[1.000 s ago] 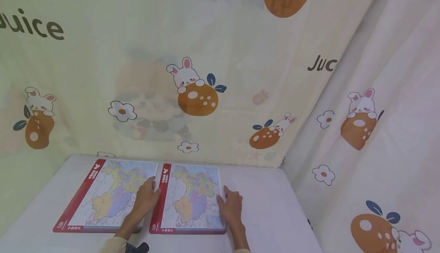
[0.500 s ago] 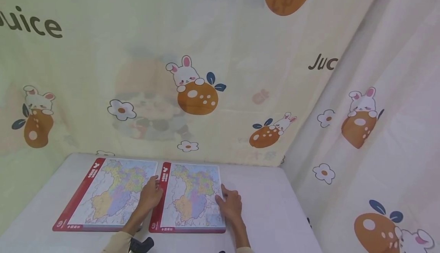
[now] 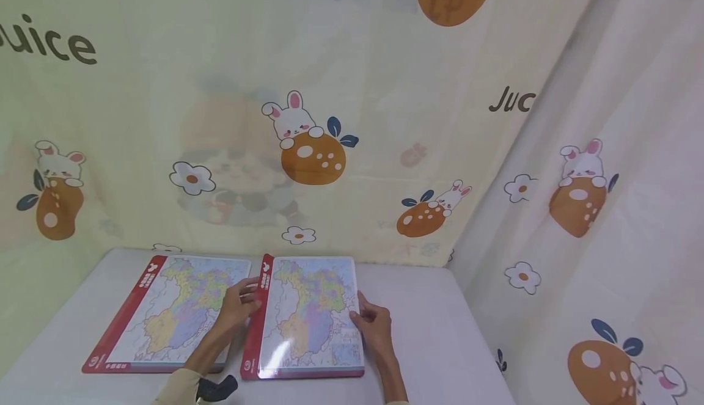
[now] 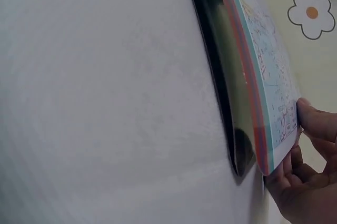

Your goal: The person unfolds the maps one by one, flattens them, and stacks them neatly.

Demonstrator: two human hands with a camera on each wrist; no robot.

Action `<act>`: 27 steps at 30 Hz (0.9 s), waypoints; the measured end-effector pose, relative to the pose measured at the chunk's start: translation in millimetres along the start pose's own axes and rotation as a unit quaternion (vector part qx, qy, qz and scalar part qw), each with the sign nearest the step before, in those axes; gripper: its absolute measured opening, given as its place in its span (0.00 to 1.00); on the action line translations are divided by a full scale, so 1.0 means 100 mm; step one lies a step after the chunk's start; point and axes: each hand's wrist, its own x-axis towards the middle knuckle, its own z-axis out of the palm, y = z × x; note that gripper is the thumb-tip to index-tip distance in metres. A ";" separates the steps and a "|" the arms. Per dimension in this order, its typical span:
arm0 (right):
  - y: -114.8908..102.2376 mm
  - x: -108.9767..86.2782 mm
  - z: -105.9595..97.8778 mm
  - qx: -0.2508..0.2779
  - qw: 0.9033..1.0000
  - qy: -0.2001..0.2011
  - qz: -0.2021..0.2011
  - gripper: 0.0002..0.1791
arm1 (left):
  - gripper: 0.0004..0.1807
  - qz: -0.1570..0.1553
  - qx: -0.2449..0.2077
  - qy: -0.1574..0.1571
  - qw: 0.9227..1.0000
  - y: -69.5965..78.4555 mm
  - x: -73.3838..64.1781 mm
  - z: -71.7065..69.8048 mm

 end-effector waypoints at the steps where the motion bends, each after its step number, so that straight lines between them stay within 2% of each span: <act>1: -0.01 0.00 0.00 0.005 1.000 0.000 0.002 0.30 | 0.33 0.006 -0.006 -0.007 1.000 -0.01 0.00 -0.01; 6: -0.01 0.02 -0.01 0.008 1.000 0.004 0.005 0.30 | 0.38 0.022 -0.021 -0.028 0.999 -0.02 0.01 -0.05; 12: 0.01 0.05 -0.01 0.028 0.999 0.014 0.016 0.30 | 0.42 0.029 -0.042 -0.036 0.998 -0.06 0.01 -0.08; 18: 0.04 0.03 0.02 0.062 0.998 0.011 0.010 0.30 | 0.43 0.023 -0.065 -0.037 0.997 -0.11 -0.01 -0.14; 27: -0.02 0.07 0.08 0.080 0.996 0.023 0.020 0.31 | 0.44 0.019 -0.072 -0.036 0.997 -0.04 0.00 -0.24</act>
